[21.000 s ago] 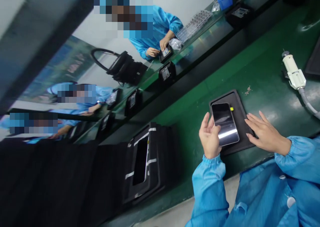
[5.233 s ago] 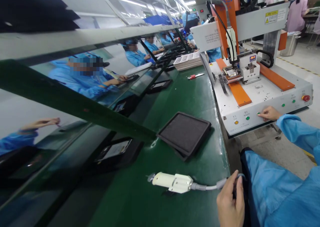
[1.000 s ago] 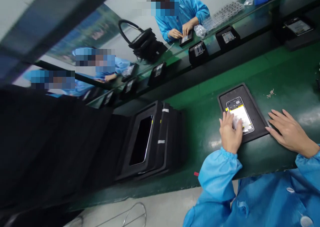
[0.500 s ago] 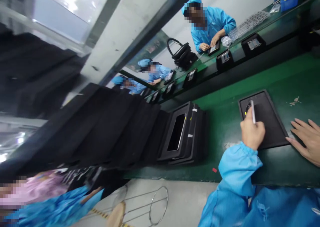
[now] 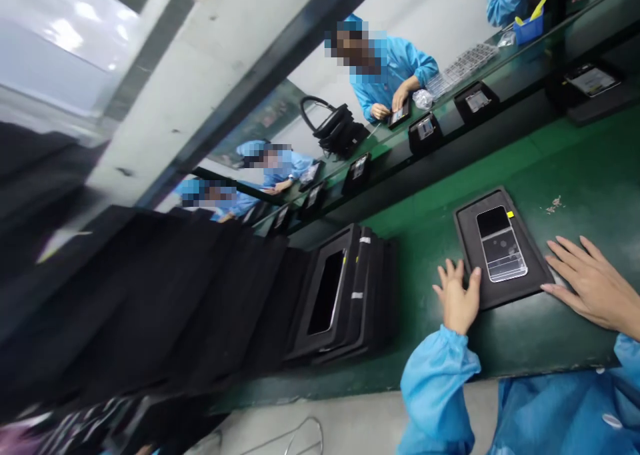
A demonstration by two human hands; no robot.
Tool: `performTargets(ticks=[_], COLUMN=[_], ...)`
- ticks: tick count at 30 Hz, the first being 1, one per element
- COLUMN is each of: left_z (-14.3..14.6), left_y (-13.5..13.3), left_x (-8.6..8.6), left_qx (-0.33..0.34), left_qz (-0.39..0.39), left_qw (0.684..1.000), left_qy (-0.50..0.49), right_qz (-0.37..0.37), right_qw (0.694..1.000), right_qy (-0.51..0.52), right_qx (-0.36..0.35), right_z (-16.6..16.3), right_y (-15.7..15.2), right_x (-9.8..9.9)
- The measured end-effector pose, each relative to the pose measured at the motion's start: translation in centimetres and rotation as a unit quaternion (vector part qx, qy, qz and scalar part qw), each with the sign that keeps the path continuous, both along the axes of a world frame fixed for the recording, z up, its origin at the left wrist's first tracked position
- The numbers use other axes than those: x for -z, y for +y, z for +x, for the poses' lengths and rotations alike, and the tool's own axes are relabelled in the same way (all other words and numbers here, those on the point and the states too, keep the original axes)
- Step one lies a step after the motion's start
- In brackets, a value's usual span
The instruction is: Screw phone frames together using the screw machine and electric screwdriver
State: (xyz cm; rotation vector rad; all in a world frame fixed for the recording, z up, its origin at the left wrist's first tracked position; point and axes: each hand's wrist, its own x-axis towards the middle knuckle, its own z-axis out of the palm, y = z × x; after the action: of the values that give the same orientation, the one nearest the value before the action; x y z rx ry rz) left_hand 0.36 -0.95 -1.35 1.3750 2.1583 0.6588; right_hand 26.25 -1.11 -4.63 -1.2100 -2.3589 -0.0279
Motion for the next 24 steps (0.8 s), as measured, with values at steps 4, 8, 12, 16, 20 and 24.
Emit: performTargets(ticks=[4,8,12,16,20,24], left_z=[1.4,1.1,-2.6,-9.5,-16.8,-20.0], left_y=[-1.2,-1.3,-2.3,-3.7,-4.7,-4.8], left_x=[1.2,-0.5,-5.1,-10.4,-15.0,-17.2], left_qx=[-0.038,-0.073,-0.143,-0.207,-0.235,-0.218], left_qz=[0.100,0.149,0.179,0.255,0.239,0.241], left_qw=[0.980,0.936,0.900,0.907,0.941,0.914], left_qy=[-0.171,-0.310,-0.370,-0.263,0.041,0.244], right_qz=[-0.003,-0.001,-0.012,-0.004,0.018,0.028], right_qw=[0.999,0.997,0.996,0.997,0.996,0.997], right_qy=[0.013,0.023,0.039,0.034,0.032,0.024], right_qx=[-0.046,-0.080,-0.075,-0.074,-0.075,-0.068], right_z=[0.5,1.0,1.1,1.1,1.0,0.8], right_y=[-0.2,-0.1,-0.2,-0.3,-0.3,-0.3], right_x=[0.8,1.8,2.3,2.4,2.6,3.0])
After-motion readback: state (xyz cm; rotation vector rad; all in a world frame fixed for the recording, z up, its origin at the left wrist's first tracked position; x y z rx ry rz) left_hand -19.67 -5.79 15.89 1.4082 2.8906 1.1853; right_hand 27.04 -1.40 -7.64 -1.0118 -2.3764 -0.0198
